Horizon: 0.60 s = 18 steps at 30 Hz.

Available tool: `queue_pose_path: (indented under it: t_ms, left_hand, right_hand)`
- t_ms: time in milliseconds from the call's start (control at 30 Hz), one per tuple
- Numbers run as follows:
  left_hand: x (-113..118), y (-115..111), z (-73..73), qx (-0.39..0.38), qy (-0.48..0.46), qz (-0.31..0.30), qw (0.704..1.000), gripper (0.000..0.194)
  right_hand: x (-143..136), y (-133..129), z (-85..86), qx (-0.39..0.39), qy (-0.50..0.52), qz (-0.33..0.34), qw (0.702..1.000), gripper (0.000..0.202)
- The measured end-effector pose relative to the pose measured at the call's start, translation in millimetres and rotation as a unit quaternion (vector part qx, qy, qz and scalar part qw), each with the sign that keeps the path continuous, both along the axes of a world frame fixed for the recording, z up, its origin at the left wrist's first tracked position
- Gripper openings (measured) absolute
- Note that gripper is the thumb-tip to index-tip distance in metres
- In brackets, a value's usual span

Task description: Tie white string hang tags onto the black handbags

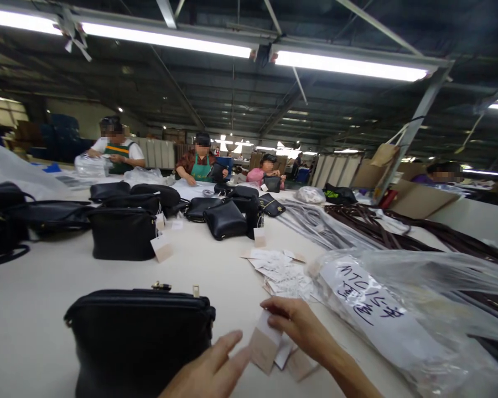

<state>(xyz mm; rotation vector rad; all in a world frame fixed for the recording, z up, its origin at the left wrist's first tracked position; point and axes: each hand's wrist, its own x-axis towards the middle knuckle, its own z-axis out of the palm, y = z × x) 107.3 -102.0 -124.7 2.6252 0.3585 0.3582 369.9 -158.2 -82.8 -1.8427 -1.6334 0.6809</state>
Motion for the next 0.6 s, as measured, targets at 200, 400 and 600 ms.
queue_pose_path:
  t_ms: [200, 400, 600]
  left_hand:
    - [20, 1, 21.1, -0.215, -0.076, 0.04, 0.973, 0.092]
    - [30, -17, 68.9, -0.562, -0.083, -0.028, 0.822, 0.066]
    - [13, -12, 53.2, -0.523, -0.056, 0.068, 0.848, 0.044]
  right_hand:
    - [-13, -17, 30.7, 0.059, 0.141, 0.057, 0.987, 0.024]
    - [-28, -37, 58.3, 0.092, 0.173, 0.1, 0.976, 0.017]
    - [-17, -37, 60.0, 0.124, 0.078, 0.109, 0.983, 0.025]
